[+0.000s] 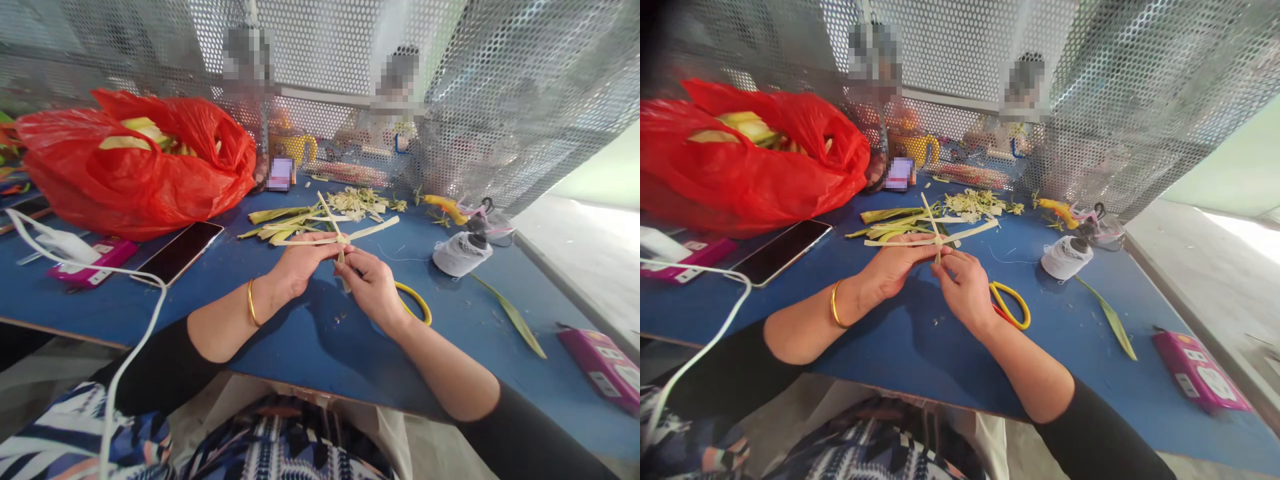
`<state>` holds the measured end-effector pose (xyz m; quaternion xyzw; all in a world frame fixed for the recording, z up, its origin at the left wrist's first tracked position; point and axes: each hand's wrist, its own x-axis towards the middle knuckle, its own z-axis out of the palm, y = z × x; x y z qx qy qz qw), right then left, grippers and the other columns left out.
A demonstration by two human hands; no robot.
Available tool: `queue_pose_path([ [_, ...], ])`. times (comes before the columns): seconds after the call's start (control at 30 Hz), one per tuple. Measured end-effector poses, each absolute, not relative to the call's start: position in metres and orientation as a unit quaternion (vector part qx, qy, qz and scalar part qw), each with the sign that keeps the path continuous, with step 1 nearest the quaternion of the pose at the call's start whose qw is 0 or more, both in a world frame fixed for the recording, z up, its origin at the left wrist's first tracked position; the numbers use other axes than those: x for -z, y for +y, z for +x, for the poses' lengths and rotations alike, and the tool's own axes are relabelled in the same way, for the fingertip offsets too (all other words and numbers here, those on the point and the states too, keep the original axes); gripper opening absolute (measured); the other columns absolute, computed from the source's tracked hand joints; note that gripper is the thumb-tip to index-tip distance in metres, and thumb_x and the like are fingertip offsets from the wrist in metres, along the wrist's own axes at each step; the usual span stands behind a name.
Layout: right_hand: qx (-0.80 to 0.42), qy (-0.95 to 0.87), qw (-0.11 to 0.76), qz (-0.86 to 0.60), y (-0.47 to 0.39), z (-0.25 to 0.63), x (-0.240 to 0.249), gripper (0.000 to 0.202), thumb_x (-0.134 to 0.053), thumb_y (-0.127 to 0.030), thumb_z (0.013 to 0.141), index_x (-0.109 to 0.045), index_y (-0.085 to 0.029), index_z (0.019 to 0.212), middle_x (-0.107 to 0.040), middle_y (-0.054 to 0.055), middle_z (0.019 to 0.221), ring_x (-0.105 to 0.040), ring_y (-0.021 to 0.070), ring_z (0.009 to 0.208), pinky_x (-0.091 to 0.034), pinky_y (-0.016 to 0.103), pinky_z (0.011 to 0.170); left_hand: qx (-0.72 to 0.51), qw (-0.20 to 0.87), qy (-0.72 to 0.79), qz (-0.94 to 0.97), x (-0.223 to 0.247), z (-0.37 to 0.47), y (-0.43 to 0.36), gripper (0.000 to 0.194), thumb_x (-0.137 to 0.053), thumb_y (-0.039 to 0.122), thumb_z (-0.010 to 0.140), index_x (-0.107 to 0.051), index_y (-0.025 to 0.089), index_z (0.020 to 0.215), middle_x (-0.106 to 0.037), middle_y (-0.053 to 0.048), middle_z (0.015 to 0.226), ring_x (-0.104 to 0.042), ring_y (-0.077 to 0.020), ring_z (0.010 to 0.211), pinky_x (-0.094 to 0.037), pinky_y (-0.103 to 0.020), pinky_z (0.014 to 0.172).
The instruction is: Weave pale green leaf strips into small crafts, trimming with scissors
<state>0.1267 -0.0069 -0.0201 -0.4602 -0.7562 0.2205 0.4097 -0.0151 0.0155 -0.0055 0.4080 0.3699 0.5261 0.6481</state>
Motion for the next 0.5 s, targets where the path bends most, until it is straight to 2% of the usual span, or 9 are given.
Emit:
queue_pose_path([
  [0.1,-0.187,-0.796,0.394,-0.42,-0.0082,0.1289,0.0149,0.029,-0.053,-0.027,0.088,-0.056,-0.022,0.06,-0.061,0.004,0.076,-0.058,0.0185,0.079,-0.045,0.033,0.076,-0.529,0.652,0.363,0.404,0.0075,-0.0153,0.0169,0.017,-0.081,0.015,0.062,-0.076,0.014,0.079,-0.075,-0.005,0.082,-0.067,-0.0147,0.081,-0.05,-0.028,0.082],
  [0.23,-0.193,-0.815,0.376,-0.397,-0.0065,0.1323,0.0113,0.026,-0.053,-0.024,0.088,-0.058,-0.021,0.062,-0.06,0.005,0.082,-0.057,0.0185,0.082,-0.046,0.032,0.075,-0.519,0.666,0.354,0.403,0.0081,-0.0158,0.0169,0.019,-0.083,0.016,0.06,-0.076,0.014,0.078,-0.075,-0.005,0.08,-0.067,-0.0146,0.082,-0.049,-0.027,0.082],
  [0.43,-0.211,-0.817,0.361,-0.397,-0.0066,0.1319,0.009,0.027,-0.053,-0.026,0.088,-0.058,-0.02,0.062,-0.059,0.003,0.079,-0.055,0.017,0.077,-0.044,0.03,0.071,-0.515,0.669,0.364,0.394,0.0085,-0.0167,0.0178,0.018,-0.081,0.016,0.062,-0.076,0.014,0.08,-0.075,-0.005,0.081,-0.066,-0.0142,0.079,-0.05,-0.027,0.079],
  [0.5,-0.226,-0.796,0.364,-0.428,-0.0071,0.131,0.0088,0.031,-0.051,-0.032,0.09,-0.057,-0.02,0.061,-0.059,0.002,0.073,-0.054,0.0157,0.071,-0.042,0.03,0.068,-0.522,0.663,0.371,0.388,0.0088,-0.018,0.0193,0.018,-0.08,0.017,0.064,-0.075,0.015,0.081,-0.074,-0.004,0.08,-0.066,-0.0148,0.079,-0.049,-0.027,0.076],
])
